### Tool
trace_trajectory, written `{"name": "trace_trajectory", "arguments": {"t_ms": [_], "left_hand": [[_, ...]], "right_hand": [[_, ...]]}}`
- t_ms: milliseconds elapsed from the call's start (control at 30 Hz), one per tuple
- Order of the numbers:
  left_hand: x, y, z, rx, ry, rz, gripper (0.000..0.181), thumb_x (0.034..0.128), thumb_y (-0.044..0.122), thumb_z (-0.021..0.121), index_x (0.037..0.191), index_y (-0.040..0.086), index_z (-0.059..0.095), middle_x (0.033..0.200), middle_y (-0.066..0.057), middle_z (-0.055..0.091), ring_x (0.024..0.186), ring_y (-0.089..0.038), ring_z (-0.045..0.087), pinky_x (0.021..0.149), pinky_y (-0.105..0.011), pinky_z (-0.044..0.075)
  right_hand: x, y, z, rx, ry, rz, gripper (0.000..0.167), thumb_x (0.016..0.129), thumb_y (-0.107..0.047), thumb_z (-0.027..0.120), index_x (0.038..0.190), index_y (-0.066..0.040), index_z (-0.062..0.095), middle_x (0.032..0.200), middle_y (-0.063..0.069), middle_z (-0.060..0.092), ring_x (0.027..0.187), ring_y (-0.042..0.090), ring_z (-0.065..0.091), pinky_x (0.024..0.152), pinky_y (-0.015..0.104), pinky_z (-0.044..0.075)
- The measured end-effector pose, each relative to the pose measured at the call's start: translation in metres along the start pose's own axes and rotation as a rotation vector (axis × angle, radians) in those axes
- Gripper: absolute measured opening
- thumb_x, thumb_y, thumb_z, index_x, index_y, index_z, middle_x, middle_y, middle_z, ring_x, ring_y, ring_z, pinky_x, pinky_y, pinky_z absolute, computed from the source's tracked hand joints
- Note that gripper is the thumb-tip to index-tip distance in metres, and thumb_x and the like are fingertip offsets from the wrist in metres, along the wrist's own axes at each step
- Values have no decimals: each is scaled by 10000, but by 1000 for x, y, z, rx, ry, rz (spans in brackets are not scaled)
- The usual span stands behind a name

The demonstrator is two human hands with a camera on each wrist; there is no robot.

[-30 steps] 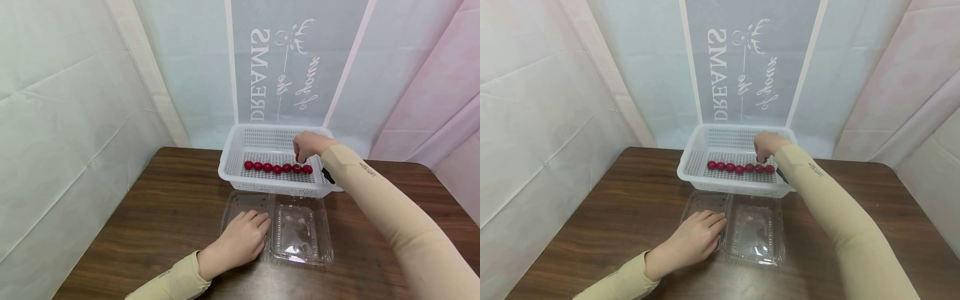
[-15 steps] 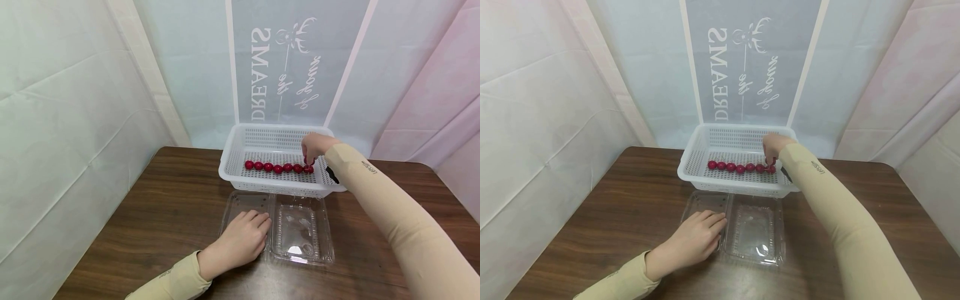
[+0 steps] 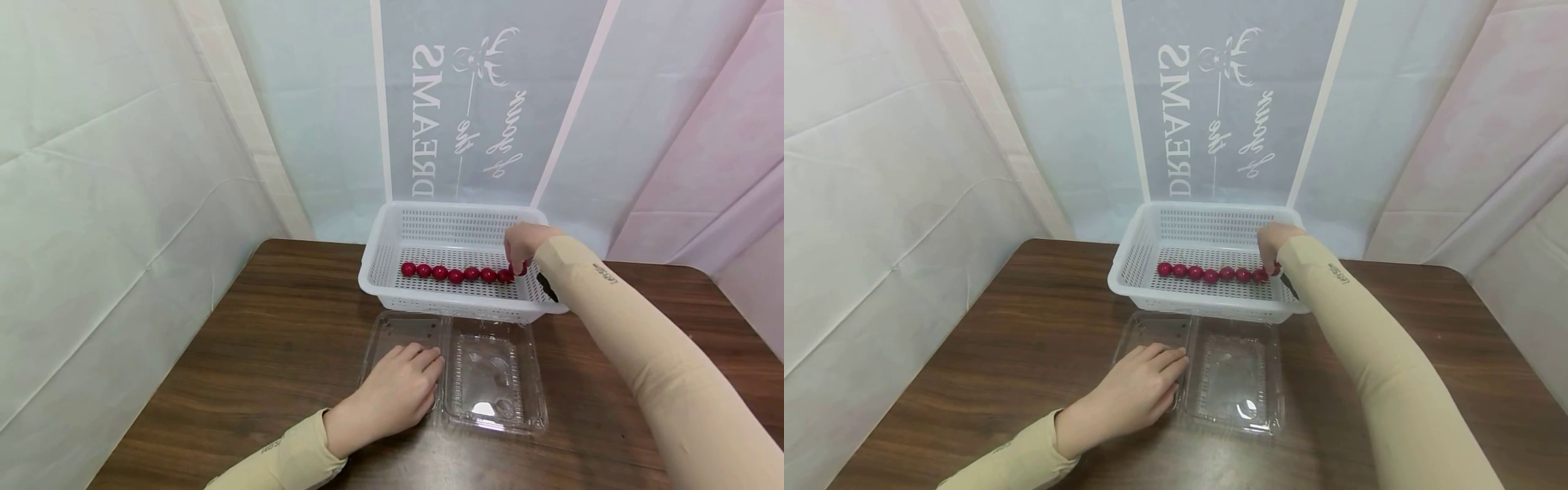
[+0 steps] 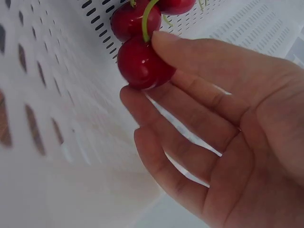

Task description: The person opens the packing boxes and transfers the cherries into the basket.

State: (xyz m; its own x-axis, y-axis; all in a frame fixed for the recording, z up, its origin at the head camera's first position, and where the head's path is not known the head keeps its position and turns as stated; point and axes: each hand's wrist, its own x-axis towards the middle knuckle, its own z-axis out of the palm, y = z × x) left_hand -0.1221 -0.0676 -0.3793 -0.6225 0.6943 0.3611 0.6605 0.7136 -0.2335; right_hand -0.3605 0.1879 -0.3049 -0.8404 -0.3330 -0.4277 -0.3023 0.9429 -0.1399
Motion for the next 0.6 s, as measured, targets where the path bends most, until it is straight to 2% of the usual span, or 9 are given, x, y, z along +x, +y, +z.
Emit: {"name": "trace_trajectory", "arguments": {"t_ms": [200,433,600], "left_hand": [[0,0,1,0,1,0,295,854,266,582,1093,115,664,1140,-10,659,971,-154,587,714,-275,457],[0,0,2,-2,2,1,300,854,265,579,1099,116,667,1142,-9,660,973,-153,591,714,-275,459],[0,0,2,-3,-3,-3,298,860,269,578,1099,116,668,1140,-8,661,972,-152,590,716,-274,459]], "right_hand": [[3,-1,3,-18,-5,31,147,706,-15,726,839,-44,670,805,99,621,747,230,574,593,280,456],[2,-4,8,-4,9,87,128,701,2,714,809,-27,652,816,135,620,725,238,565,576,290,471],[2,-5,9,-36,-3,63,112,689,-1,706,783,-33,654,787,126,630,670,210,554,549,266,454]]}}
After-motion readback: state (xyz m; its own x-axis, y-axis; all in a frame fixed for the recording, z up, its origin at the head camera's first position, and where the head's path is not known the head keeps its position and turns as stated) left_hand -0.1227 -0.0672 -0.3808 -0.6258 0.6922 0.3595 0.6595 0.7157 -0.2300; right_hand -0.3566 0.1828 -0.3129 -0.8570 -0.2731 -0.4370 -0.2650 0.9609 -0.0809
